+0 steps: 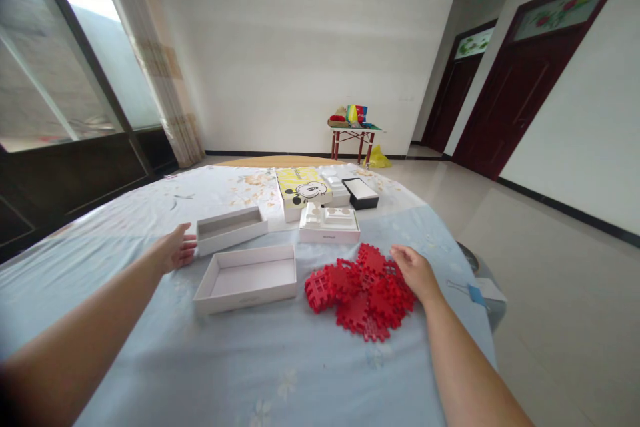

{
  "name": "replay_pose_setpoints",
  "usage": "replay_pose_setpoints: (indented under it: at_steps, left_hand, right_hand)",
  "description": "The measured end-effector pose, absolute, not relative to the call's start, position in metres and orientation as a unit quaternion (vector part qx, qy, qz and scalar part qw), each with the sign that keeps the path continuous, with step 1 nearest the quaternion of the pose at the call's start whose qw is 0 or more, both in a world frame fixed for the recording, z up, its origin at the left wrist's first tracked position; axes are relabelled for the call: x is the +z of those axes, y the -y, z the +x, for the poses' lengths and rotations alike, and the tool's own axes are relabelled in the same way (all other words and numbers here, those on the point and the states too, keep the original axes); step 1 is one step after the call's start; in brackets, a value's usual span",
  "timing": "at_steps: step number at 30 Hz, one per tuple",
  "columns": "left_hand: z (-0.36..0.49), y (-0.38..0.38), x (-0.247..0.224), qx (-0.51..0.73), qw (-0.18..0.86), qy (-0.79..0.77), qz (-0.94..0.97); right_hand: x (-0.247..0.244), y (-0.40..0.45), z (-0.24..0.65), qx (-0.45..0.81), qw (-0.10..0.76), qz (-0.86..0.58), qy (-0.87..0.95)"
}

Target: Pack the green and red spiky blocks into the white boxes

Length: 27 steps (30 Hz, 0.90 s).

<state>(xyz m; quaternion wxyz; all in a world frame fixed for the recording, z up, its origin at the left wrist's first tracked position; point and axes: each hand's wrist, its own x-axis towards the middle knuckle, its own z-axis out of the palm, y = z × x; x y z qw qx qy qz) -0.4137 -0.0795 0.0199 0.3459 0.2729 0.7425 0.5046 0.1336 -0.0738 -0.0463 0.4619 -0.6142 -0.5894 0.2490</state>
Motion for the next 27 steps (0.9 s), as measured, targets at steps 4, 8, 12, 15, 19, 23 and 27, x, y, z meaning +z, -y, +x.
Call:
replay_pose_setpoints:
  at_steps: [4,8,12,15,19,23,27]
  left_hand:
    - [-0.402,0.094,0.016,0.529,0.358,-0.728,0.251]
    - [-0.382,0.116,0.011,0.576,0.312,-0.710,0.257]
    - [-0.361,0.135,0.006,0.596,0.290,-0.688,0.297]
    - [-0.351,0.143,0.003,0.600,0.278,-0.676,0.326]
    - [-0.348,0.148,-0.003,0.603,0.261,-0.669,0.348]
    - [-0.349,0.149,-0.012,0.598,0.255,-0.660,0.375]
    - [-0.349,0.148,-0.019,0.593,0.260,-0.648,0.402]
  right_hand:
    - [-0.043,0.077,0.129,0.235,0.459,-0.610,0.601]
    - [-0.025,0.086,0.113,0.134,0.455,-0.600,0.644]
    - [0.012,0.106,0.085,0.074,0.450,-0.512,0.728]
    - [0.037,0.122,0.063,0.132,0.368,-0.445,0.805]
    - [0.048,0.130,0.045,0.208,0.247,-0.398,0.858]
    - [0.042,0.128,0.040,0.234,0.182,-0.403,0.866]
    - [0.040,0.126,0.040,0.237,0.160,-0.407,0.868]
